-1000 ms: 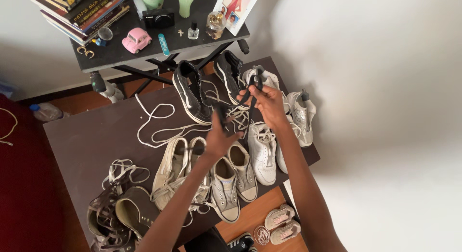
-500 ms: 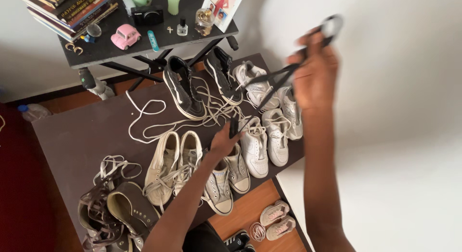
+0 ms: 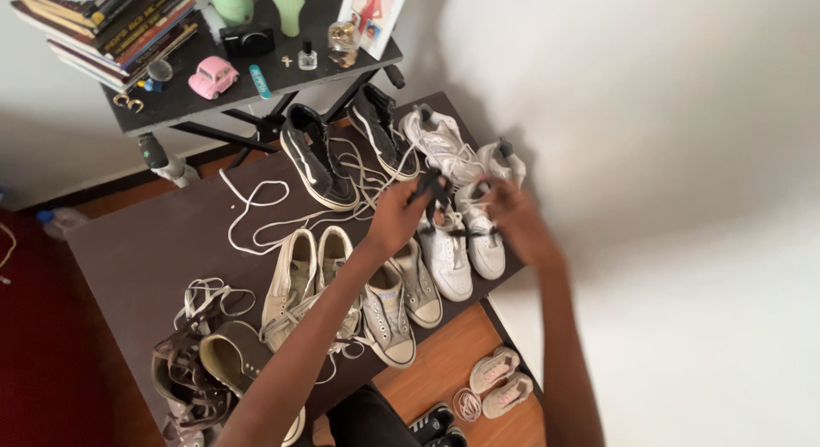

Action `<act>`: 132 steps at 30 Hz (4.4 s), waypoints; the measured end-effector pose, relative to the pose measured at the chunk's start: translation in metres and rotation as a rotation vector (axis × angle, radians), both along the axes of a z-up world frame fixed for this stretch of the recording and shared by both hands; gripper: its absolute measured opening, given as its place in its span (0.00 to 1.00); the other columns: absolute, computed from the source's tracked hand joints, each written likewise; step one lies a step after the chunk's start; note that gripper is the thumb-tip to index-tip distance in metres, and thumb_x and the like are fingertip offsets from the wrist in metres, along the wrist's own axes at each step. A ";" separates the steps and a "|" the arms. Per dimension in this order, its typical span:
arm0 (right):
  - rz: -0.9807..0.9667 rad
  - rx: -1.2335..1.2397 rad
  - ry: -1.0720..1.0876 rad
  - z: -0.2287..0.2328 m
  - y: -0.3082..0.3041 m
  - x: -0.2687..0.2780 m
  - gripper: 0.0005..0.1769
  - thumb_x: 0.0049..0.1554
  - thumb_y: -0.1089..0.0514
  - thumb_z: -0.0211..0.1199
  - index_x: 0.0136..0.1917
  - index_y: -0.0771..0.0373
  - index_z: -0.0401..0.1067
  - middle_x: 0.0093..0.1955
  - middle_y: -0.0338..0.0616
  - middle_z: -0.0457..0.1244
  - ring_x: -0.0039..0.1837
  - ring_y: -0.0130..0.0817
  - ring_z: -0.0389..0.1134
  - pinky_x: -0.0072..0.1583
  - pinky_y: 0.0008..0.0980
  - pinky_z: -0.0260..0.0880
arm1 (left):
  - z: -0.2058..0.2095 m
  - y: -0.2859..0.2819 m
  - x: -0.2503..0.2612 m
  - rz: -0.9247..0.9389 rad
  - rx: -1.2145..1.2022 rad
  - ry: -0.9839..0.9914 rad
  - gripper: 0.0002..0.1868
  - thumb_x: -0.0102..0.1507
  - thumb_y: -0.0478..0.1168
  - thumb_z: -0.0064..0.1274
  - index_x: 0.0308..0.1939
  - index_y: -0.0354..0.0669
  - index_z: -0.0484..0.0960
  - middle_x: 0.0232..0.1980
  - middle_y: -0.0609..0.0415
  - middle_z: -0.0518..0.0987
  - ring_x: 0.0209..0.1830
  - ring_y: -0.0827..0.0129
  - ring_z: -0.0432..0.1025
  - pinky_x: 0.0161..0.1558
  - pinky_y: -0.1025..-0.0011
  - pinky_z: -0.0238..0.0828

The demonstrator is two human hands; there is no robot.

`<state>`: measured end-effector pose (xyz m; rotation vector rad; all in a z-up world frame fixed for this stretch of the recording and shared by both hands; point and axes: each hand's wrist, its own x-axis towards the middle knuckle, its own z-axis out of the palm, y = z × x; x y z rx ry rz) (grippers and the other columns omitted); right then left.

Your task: The person removes shoelaces from several pairs of shoes on a table, then places the shoes and laces on the floor in organized rows. The person handles multiple pairs of sneakers and canvas shoes, separating laces and arranging them systematically.

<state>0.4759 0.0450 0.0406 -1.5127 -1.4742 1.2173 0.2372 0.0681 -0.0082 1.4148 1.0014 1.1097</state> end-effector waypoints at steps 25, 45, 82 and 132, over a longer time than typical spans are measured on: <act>-0.545 0.256 0.452 0.000 -0.326 -0.118 0.14 0.68 0.51 0.58 0.44 0.59 0.66 0.38 0.27 0.52 0.40 0.16 0.50 0.43 0.23 0.52 | 0.044 -0.192 -0.172 -0.567 -0.321 0.047 0.21 0.66 0.38 0.56 0.63 0.44 0.76 0.43 0.57 0.82 0.37 0.78 0.71 0.40 0.74 0.70; -0.930 0.102 0.136 -0.052 -0.586 -0.113 0.16 0.67 0.51 0.56 0.43 0.64 0.70 0.34 0.28 0.57 0.39 0.17 0.55 0.42 0.24 0.57 | -0.044 -0.514 0.034 -0.932 -0.196 -0.159 0.33 0.77 0.63 0.29 0.68 0.39 0.69 0.54 0.57 0.77 0.55 0.72 0.71 0.57 0.70 0.66; -0.848 -0.630 0.939 -0.392 -0.794 -0.047 0.26 0.57 0.45 0.68 0.65 0.57 0.74 0.49 0.37 0.68 0.40 0.25 0.65 0.31 0.25 0.62 | -0.395 -0.676 0.089 -1.521 -0.360 0.535 0.37 0.49 0.45 0.76 0.59 0.46 0.76 0.41 0.57 0.82 0.34 0.70 0.77 0.32 0.68 0.75; -1.603 -0.633 -0.132 -0.961 -0.841 -0.121 0.22 0.63 0.45 0.59 0.49 0.67 0.79 0.43 0.58 0.71 0.46 0.44 0.73 0.51 0.40 0.71 | -0.921 -0.671 -0.003 -0.452 -0.939 0.719 0.25 0.71 0.56 0.51 0.46 0.34 0.82 0.28 0.56 0.73 0.21 0.72 0.67 0.21 0.70 0.63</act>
